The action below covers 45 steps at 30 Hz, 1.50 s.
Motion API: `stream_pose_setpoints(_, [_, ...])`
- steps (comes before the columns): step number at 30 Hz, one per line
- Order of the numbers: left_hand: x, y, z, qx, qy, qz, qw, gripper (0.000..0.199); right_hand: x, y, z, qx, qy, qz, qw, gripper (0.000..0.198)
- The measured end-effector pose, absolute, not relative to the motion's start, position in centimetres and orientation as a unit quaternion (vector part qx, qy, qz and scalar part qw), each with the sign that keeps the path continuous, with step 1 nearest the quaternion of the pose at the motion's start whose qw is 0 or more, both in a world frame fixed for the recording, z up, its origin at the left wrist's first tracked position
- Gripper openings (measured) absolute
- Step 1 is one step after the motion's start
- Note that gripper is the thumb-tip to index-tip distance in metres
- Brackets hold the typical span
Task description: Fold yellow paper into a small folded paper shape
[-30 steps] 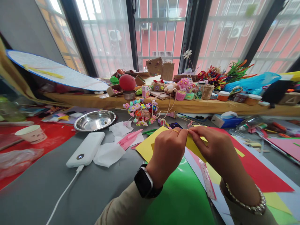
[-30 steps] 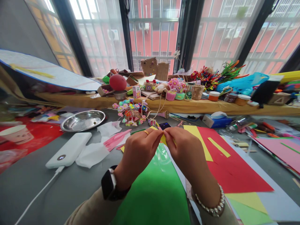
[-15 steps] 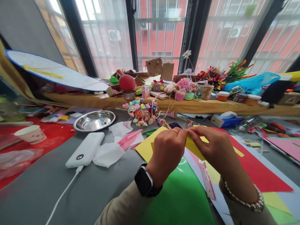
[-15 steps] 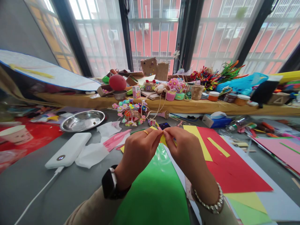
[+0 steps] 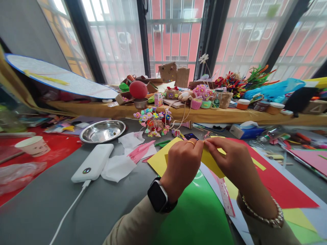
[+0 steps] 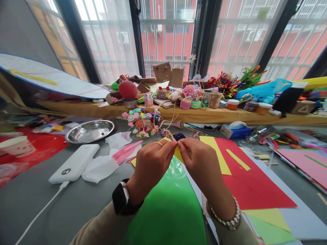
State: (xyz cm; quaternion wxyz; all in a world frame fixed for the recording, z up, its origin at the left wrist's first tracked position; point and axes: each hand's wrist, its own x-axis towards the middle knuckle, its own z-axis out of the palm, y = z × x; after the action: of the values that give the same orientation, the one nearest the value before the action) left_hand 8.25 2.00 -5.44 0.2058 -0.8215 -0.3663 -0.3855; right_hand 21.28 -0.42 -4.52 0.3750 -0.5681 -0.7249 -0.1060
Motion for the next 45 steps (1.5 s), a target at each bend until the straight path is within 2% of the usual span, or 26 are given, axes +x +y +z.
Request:
stream_pose_setpoints(16, [8.4,1.9,-5.4,-0.819,-0.366,-0.386,0.212,0.014,20.7,-0.4,-4.6,-0.571,-0.714,-0.125,0.386,0.022])
stream_pose_setpoints(20, [8.3,1.8,-5.3,-0.82,-0.392,-0.368,0.197,0.014,21.0,-0.1,-4.7,-0.58,-0.722,-0.11,0.36,0.023])
stream_pose_setpoints(23, [7.9,2.1,-4.9,-0.84,-0.416,-0.322,0.135,0.018,21.8,-0.1,-4.5,-0.585,-0.75,-0.04,0.307,0.022])
stream_pose_setpoints(28, [6.4,3.0,-4.3,-0.893,-0.357,-0.269,-0.051,0.014,23.5,-0.7,-3.7,-0.531,-0.816,0.105,0.204,0.018])
stream_pose_setpoints(34, [5.6,3.5,-3.8,-0.909,-0.26,-0.242,-0.218,0.015,24.3,-1.3,-3.1,-0.474,-0.849,0.161,0.169,0.021])
stream_pose_setpoints(39, [5.6,3.2,-3.1,-0.894,-0.242,-0.246,-0.287,0.018,24.6,-1.7,-2.6,-0.462,-0.843,0.212,0.178,0.027])
stream_pose_setpoints(45, [5.5,2.8,-2.9,-0.883,-0.242,-0.257,-0.308,0.016,24.7,-1.9,-2.4,-0.473,-0.834,0.23,0.167,0.028])
